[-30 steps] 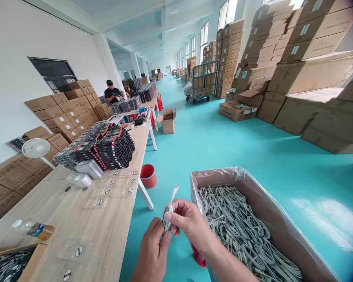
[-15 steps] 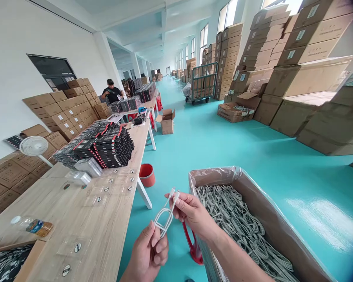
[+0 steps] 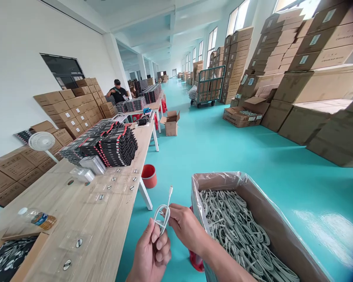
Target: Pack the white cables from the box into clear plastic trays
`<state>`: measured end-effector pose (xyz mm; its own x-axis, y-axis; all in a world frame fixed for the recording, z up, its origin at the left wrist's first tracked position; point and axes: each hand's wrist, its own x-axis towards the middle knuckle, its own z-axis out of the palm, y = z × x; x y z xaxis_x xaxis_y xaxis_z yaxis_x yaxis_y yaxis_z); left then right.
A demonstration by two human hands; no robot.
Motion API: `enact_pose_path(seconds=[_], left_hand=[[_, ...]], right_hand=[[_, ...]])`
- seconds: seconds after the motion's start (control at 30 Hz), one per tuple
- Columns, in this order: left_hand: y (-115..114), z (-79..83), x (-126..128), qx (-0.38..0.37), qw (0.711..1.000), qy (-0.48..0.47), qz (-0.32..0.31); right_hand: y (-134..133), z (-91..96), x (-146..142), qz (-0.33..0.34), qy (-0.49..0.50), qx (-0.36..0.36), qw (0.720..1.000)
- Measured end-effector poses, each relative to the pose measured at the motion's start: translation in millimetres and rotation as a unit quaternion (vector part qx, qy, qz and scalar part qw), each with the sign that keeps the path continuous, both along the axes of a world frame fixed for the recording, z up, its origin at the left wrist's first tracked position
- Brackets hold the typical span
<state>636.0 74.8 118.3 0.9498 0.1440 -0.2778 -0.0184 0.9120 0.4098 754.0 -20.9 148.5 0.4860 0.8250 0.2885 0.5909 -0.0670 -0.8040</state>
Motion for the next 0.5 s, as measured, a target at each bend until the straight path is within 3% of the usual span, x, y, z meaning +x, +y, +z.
enact_pose_path(seconds=[0.17,0.27,0.37,0.5], left_hand=[[0,-1.2,5,-0.054,0.998,-0.005,0.016],[1,-7.5,9,-0.049,0.999,-0.003,0.006],[3,-21.7,14,-0.028,0.999,0.009,-0.019],[5,-45.4,22,0.016,0.999,0.020,-0.039]], right_hand=[[2,-4.9,-3,-0.058,0.038,0.021,0.997],[1,-7.6,-4,-0.130,0.049,0.048,0.989],[-1,-11.3,-3,-0.199,-0.060,0.078,0.975],[0,-17.3,1,-0.203,-0.232,0.071,0.948]])
